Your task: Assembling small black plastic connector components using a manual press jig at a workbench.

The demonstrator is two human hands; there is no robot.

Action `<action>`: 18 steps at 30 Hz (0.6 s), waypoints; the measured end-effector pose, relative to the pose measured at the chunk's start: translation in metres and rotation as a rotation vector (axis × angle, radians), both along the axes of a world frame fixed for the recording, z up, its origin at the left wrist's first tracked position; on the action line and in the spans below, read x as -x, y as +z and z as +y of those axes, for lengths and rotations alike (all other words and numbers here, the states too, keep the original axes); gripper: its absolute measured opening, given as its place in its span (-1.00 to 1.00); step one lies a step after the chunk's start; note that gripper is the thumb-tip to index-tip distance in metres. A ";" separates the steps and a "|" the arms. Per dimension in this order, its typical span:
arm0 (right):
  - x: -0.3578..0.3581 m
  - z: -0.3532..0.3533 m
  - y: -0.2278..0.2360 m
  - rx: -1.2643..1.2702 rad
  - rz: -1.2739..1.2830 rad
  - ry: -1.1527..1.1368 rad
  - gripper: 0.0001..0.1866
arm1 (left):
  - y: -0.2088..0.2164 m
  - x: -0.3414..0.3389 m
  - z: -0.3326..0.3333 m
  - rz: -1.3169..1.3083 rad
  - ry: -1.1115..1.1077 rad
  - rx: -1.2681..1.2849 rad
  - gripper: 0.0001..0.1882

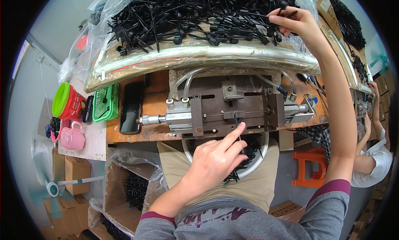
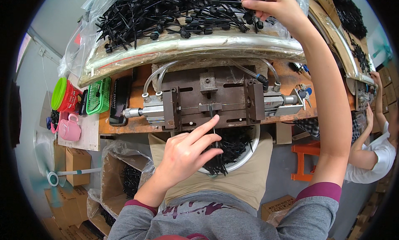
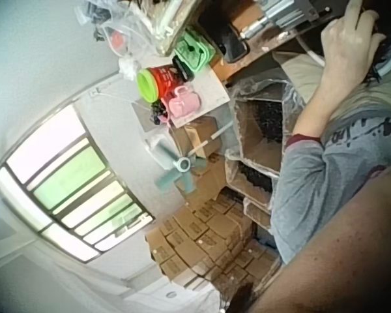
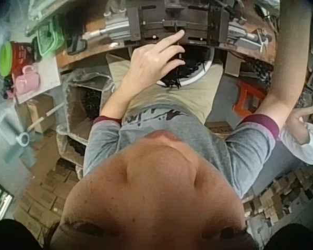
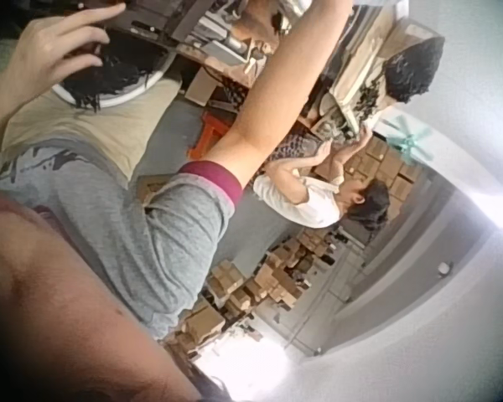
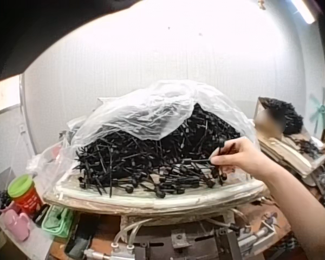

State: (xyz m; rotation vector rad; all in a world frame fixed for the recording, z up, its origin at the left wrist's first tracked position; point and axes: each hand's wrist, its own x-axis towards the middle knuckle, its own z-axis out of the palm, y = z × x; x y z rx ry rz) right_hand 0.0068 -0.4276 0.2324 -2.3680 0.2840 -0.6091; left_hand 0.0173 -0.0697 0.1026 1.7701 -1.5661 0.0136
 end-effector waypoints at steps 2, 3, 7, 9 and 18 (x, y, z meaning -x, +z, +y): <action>0.009 -0.005 0.000 -0.087 -0.124 -0.010 -0.69 | 0.008 0.000 0.002 0.176 -0.030 0.048 -0.55; 0.013 0.006 0.000 -0.153 -0.202 -0.002 -0.70 | 0.012 -0.001 0.002 0.310 -0.027 0.098 -0.54; 0.045 0.066 -0.004 -0.138 -0.317 0.218 -0.83 | 0.030 -0.018 0.003 0.960 -0.091 0.263 -0.31; 0.060 0.105 -0.017 -0.213 -0.294 0.329 -0.89 | 0.033 -0.029 0.004 1.156 -0.201 0.359 -0.32; 0.095 0.146 -0.074 -0.520 -0.202 0.404 -0.83 | 0.034 -0.012 0.002 0.987 -0.217 0.253 -0.53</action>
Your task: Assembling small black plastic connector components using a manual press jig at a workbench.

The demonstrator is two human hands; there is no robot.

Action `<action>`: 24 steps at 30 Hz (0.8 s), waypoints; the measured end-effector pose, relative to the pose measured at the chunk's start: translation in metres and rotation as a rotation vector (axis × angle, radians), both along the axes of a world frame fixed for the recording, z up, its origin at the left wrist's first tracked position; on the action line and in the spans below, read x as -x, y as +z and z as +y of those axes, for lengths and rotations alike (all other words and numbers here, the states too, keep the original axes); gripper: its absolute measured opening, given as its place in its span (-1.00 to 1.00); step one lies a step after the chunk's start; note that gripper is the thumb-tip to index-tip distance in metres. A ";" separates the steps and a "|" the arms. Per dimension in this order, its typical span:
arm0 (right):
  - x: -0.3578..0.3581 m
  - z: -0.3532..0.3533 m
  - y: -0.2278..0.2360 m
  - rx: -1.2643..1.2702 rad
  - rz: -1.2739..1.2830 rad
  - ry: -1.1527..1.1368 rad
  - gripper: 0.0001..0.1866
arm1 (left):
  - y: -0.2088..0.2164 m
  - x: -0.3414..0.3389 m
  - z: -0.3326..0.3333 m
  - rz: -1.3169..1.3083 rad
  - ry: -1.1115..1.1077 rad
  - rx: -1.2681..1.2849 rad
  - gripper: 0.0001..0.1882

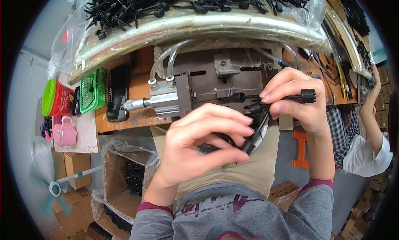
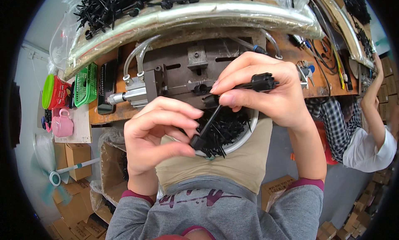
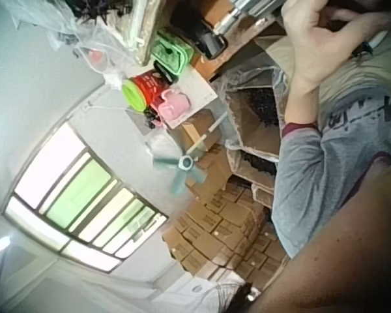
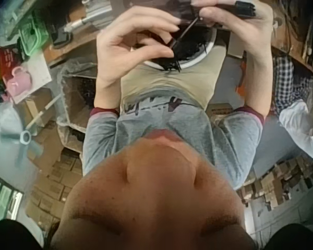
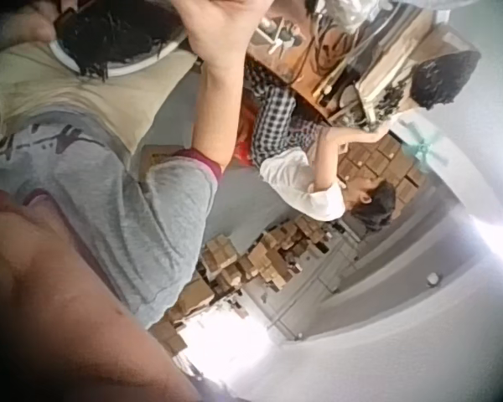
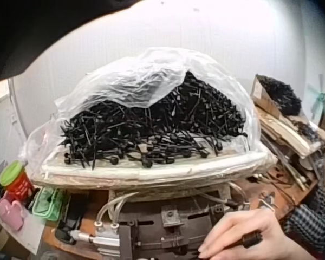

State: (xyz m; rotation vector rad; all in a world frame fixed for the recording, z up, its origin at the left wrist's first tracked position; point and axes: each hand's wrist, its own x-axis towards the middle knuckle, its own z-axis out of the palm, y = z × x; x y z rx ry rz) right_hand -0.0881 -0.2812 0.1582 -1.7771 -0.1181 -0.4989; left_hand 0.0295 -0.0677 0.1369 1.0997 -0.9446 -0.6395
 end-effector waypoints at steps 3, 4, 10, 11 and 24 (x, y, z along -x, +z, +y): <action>-0.001 0.002 -0.011 -0.023 -0.030 0.053 -0.83 | 0.008 0.008 0.007 -0.013 -0.071 -0.107 -0.56; -0.001 0.003 -0.013 -0.034 -0.035 0.067 -0.84 | 0.004 0.006 0.009 -0.125 -0.081 -0.054 -0.59; 0.002 0.008 -0.016 -0.307 0.002 -0.036 -0.86 | 0.000 0.011 0.014 -0.505 0.054 -0.028 -0.68; 0.003 0.004 -0.018 -0.284 -0.016 -0.127 -0.86 | 0.002 0.010 0.016 -0.507 0.010 -0.042 -0.67; 0.018 0.018 -0.024 -0.386 -0.005 -0.384 -0.85 | -0.046 0.009 -0.019 -1.131 0.361 -0.380 -0.68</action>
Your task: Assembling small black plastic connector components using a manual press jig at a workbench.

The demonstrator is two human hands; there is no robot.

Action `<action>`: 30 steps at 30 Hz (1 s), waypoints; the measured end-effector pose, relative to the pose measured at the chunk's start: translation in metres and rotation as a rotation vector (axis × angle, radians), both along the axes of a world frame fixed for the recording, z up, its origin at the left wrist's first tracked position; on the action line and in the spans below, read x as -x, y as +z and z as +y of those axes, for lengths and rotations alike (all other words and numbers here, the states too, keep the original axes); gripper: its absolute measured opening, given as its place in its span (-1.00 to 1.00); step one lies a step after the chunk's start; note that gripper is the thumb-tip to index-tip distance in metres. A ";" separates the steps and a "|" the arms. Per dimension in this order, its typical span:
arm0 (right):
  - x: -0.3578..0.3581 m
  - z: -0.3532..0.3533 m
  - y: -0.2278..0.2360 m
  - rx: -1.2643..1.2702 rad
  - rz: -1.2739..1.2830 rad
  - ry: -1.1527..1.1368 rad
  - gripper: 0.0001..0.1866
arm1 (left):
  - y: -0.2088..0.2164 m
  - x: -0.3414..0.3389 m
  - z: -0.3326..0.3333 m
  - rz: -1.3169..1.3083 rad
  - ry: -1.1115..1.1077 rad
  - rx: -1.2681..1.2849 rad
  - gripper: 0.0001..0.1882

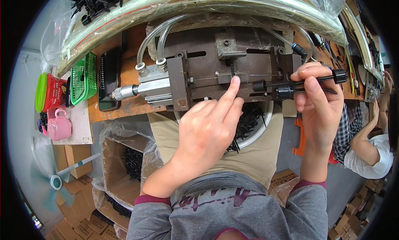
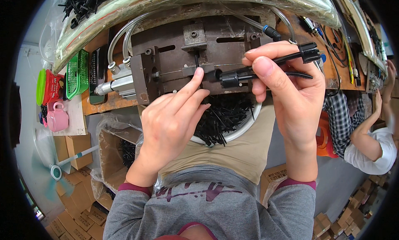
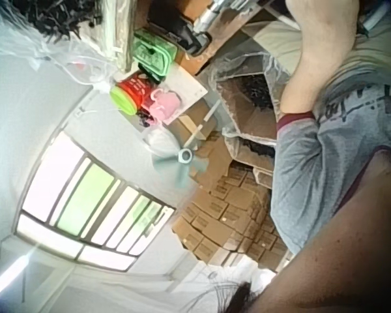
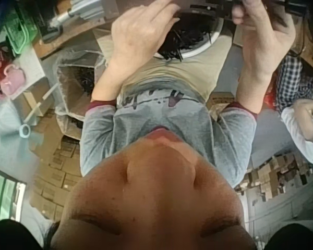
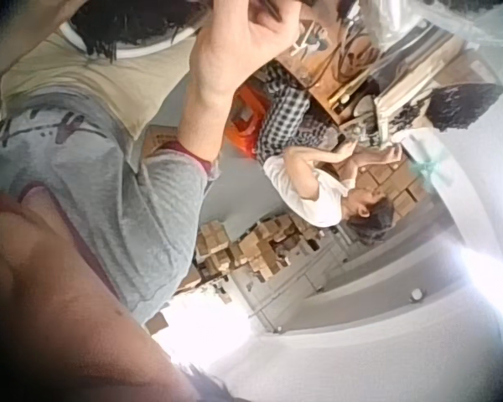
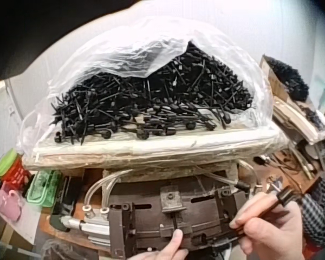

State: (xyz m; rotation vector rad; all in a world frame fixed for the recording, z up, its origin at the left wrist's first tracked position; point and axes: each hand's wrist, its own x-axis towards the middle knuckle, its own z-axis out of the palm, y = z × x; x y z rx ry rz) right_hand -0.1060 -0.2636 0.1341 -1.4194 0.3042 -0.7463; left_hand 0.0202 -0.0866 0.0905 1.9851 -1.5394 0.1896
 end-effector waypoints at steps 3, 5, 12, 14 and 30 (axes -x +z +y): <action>0.004 0.001 0.002 -0.122 0.054 -0.001 -0.82 | 0.003 -0.001 0.002 0.009 0.017 -0.046 -0.67; 0.005 0.002 0.001 -0.217 0.077 0.047 -0.82 | 0.004 -0.001 0.002 0.048 0.024 -0.049 -0.65; 0.003 0.015 -0.002 -0.455 0.142 0.217 -0.81 | 0.026 0.000 0.011 0.606 -0.236 0.283 -0.59; 0.003 0.009 -0.001 -0.469 0.091 0.222 -0.80 | 0.027 0.000 0.020 0.632 -0.314 0.308 -0.61; 0.008 0.007 -0.001 -0.242 0.070 0.042 -0.79 | -0.007 0.000 -0.002 -0.030 0.034 0.067 -0.69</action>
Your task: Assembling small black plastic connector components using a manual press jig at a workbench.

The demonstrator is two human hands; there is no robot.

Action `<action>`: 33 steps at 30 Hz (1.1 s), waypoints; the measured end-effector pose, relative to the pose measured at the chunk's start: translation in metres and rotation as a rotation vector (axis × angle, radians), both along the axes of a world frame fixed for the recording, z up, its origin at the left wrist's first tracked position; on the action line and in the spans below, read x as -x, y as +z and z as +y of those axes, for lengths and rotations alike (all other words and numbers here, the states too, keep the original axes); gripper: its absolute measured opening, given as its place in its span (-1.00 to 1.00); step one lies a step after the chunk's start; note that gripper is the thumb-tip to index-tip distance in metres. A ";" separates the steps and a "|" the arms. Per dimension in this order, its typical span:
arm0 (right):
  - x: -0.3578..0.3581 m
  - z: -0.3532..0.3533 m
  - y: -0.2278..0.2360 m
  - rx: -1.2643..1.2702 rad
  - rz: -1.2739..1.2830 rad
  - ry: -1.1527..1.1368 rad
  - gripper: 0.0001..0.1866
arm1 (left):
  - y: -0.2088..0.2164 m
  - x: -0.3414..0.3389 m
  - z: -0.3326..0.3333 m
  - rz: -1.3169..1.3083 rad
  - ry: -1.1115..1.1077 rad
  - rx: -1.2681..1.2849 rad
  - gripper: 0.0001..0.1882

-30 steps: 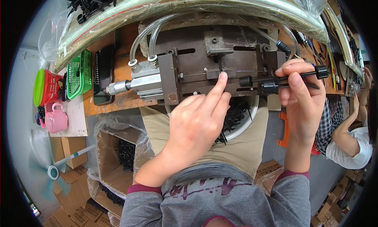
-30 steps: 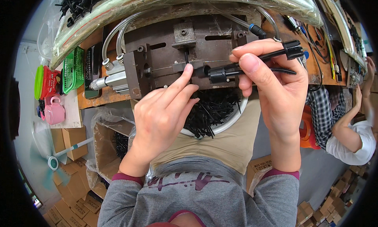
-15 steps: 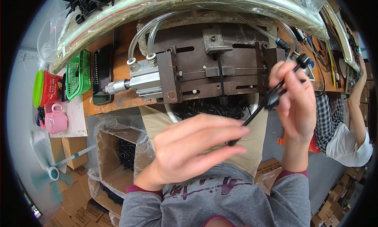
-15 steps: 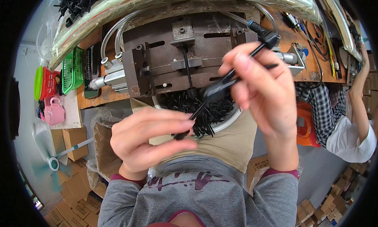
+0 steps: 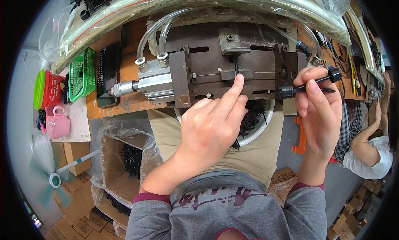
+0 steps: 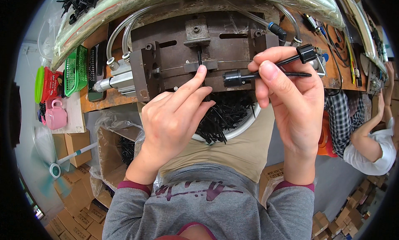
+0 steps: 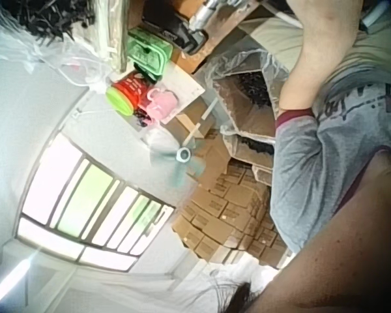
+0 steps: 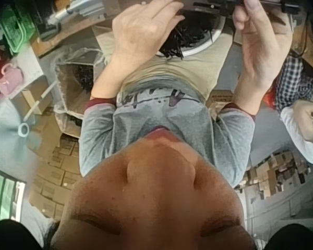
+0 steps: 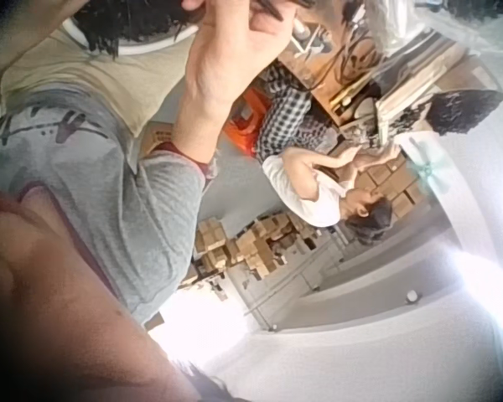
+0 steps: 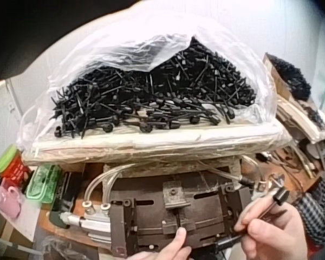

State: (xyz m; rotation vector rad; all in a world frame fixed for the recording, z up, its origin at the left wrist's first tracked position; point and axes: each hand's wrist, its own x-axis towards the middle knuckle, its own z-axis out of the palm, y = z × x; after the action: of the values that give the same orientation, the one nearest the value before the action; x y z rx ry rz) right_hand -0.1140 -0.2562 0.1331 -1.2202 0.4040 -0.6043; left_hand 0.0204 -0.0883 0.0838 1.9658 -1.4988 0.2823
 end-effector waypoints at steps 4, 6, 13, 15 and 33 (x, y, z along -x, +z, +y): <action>0.000 0.005 0.003 -0.023 0.052 0.025 -0.83 | 0.004 0.001 0.003 0.104 -0.009 -0.005 -0.66; -0.003 0.011 0.001 -0.037 0.071 0.051 -0.85 | 0.009 0.000 0.003 0.277 -0.054 0.072 -0.62; -0.007 0.006 0.001 -0.115 0.104 0.167 -0.82 | 0.040 0.002 0.024 0.515 -0.451 0.182 -0.61; -0.009 -0.003 -0.002 0.014 0.067 0.037 -0.76 | 0.034 0.006 0.028 0.505 -0.396 0.213 -0.62; 0.007 0.013 -0.005 0.461 -0.091 0.000 -0.63 | 0.020 -0.005 0.005 0.074 -0.042 -0.144 -0.68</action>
State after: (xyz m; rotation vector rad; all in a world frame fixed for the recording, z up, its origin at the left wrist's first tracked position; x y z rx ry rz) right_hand -0.1209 -0.2432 0.1283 -1.6229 0.1907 -0.7770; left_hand 0.0250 -0.0833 0.1038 2.0303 -1.5475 0.0849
